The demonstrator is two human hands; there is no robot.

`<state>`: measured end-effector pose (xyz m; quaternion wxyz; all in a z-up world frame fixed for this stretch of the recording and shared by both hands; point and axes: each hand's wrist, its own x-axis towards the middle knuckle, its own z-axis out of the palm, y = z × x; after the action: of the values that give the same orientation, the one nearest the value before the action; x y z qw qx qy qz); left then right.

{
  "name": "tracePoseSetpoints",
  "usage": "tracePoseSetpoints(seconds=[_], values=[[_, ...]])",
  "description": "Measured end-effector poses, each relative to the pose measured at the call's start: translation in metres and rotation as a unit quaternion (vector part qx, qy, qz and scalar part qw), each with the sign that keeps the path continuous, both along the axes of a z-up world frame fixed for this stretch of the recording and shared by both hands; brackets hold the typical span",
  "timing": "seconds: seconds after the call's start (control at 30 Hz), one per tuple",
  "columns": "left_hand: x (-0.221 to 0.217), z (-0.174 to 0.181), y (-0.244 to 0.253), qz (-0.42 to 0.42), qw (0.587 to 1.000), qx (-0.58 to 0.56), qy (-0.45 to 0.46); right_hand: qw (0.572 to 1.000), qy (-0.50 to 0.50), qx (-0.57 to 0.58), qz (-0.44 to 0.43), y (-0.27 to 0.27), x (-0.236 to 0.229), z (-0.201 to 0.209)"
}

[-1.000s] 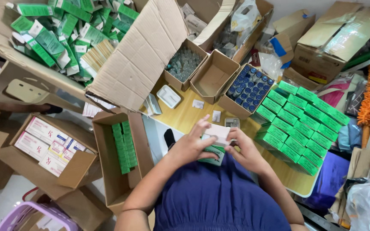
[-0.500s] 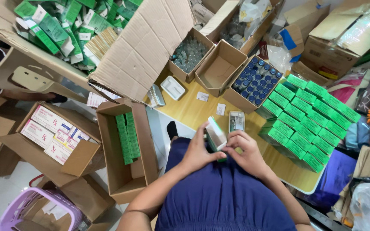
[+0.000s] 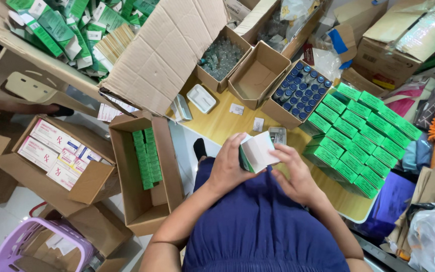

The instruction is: The person repeatedly opens green medicine boxes, removes blister packs, and places them into small white plastic containers. The person then places the containers into the boxes and closes them. The person works at a table surrounded by cardboard boxes and stacks of green medicine boxes.

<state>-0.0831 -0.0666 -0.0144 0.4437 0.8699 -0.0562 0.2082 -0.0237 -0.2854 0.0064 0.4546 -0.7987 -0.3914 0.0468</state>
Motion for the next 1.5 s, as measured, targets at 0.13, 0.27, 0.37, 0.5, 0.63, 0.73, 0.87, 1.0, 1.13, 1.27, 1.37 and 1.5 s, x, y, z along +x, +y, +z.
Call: tracePoseSetpoints(seconds=[0.13,0.27,0.37,0.5,0.63,0.73,0.87,1.0,1.13,1.27,1.37,1.5], values=[[0.001,-0.003,0.004,-0.007,0.998,-0.025,-0.056,0.978,0.194,0.078,0.003,0.011,0.002,-0.023],[-0.003,-0.018,0.009,-0.051,0.996,-0.071,-0.034,0.958,0.246,0.077,0.123,0.013,0.002,-0.052],[-0.005,-0.029,0.013,-0.008,0.985,-0.125,0.119,0.944,0.268,0.109,0.159,0.007,0.02,-0.093],[-0.007,-0.034,0.022,0.051,0.992,-0.02,0.11,0.923,0.345,0.074,-0.152,0.004,0.053,-0.18],[-0.006,-0.032,0.03,0.07,0.994,0.024,0.077,0.882,0.27,0.019,-0.387,-0.014,0.057,-0.247],[-0.006,-0.031,0.031,0.072,0.994,0.027,0.074,0.896,0.125,-0.059,-0.423,-0.015,0.052,-0.267],[-0.004,-0.032,0.032,0.056,0.996,0.041,0.06,0.914,0.06,-0.093,-0.389,-0.011,0.053,-0.272],[0.0,-0.037,0.033,0.036,0.996,0.053,0.063,0.905,0.132,-0.136,-0.38,-0.014,0.05,-0.266],[0.0,-0.047,0.034,0.052,0.993,0.076,0.068,0.902,0.262,-0.088,-0.33,-0.009,0.048,-0.248],[0.002,-0.054,0.037,0.063,0.986,0.131,0.084,0.768,0.541,0.248,-0.237,0.008,0.048,-0.197],[0.008,-0.055,0.034,0.056,0.976,0.173,0.117,0.745,0.56,0.326,-0.154,0.018,0.045,-0.151],[0.015,-0.049,0.024,0.038,0.97,0.186,0.152,0.749,0.548,0.353,-0.117,0.044,0.034,-0.117]])
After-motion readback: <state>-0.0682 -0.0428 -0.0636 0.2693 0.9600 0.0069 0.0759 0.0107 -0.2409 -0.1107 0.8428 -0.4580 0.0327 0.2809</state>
